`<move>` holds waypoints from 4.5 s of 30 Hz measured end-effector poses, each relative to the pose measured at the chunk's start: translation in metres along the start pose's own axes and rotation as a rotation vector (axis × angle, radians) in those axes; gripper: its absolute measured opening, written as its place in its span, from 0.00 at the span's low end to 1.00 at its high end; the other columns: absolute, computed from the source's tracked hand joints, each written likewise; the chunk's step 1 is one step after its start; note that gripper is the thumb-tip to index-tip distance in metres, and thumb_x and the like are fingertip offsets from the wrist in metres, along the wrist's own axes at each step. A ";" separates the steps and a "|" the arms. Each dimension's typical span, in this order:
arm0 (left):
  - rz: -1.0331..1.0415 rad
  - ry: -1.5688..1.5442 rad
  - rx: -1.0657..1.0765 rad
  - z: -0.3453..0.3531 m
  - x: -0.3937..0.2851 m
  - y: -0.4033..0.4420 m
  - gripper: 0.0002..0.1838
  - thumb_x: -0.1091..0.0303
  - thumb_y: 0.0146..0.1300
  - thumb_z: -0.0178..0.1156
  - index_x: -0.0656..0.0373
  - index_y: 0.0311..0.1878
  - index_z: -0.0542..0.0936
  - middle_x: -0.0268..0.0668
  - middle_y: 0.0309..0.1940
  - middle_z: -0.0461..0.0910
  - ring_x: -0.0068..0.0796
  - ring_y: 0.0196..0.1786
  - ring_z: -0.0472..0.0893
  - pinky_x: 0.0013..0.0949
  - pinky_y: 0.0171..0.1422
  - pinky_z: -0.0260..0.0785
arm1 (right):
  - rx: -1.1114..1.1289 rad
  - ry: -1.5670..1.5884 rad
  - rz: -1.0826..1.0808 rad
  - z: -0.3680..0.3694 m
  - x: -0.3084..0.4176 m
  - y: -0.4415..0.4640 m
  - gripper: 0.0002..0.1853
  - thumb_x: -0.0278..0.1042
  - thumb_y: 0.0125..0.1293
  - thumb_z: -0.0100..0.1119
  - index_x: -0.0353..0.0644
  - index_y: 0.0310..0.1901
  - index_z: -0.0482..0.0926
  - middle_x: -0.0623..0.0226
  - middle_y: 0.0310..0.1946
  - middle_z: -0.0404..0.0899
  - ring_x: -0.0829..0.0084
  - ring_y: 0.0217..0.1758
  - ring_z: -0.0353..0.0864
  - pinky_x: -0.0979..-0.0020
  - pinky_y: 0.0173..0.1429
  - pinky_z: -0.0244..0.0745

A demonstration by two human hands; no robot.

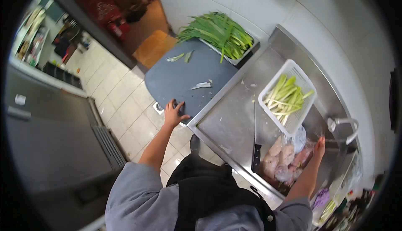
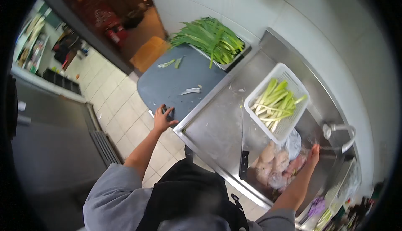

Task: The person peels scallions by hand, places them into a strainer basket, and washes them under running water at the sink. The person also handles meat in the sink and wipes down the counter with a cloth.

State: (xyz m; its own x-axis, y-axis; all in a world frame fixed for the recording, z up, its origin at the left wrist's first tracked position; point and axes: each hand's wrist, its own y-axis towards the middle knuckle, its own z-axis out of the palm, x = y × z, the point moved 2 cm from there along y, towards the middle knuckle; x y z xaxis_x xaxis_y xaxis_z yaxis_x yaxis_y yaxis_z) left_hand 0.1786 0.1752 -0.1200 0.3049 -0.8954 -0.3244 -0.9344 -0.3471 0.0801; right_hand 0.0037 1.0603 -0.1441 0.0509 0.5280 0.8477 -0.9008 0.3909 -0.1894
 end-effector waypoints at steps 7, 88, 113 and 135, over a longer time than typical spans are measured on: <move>0.141 -0.728 0.048 0.041 0.047 -0.051 0.05 0.83 0.58 0.55 0.66 0.38 0.75 0.46 0.35 0.74 0.44 0.37 0.74 0.37 0.42 0.69 | -0.063 -0.471 -0.020 0.168 -0.002 -0.163 0.16 0.30 0.64 0.55 0.33 0.51 0.76 0.66 0.34 0.79 0.73 0.39 0.79 0.71 0.46 0.76; -0.572 -0.990 0.077 -0.101 0.297 -0.134 0.21 0.55 0.68 0.51 0.64 0.46 0.81 0.45 0.48 0.72 0.36 0.49 0.73 0.34 0.57 0.65 | 1.431 0.187 -1.171 0.573 0.041 -0.614 0.18 0.37 0.49 0.68 0.76 0.40 0.81 0.80 0.28 0.72 0.84 0.24 0.66 0.78 0.25 0.59; 0.378 -0.302 0.484 -0.051 0.180 0.341 0.25 0.59 0.60 0.51 0.65 0.56 0.75 0.53 0.60 0.69 0.50 0.62 0.71 0.39 0.66 0.63 | 0.836 -0.919 -1.537 0.801 0.006 -0.630 0.30 0.22 0.57 0.47 0.61 0.62 0.60 0.71 0.32 0.60 0.75 0.29 0.65 0.67 0.31 0.60; 0.431 0.070 0.364 0.067 -0.011 0.317 0.19 0.56 0.62 0.52 0.48 0.55 0.77 0.40 0.64 0.60 0.49 0.60 0.65 0.47 0.61 0.63 | -0.473 -0.850 -0.625 0.693 -0.134 -0.729 0.18 0.27 0.48 0.59 0.37 0.45 0.78 0.69 0.26 0.66 0.78 0.29 0.63 0.79 0.31 0.57</move>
State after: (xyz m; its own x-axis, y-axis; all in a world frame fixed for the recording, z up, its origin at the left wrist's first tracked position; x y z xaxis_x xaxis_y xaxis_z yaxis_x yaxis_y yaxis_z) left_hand -0.1337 0.0937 -0.1544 -0.1178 -0.9555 -0.2705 -0.9765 0.1609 -0.1431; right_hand 0.3546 0.1817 0.2240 -0.0378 -0.4643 0.8849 -0.5597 0.7434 0.3661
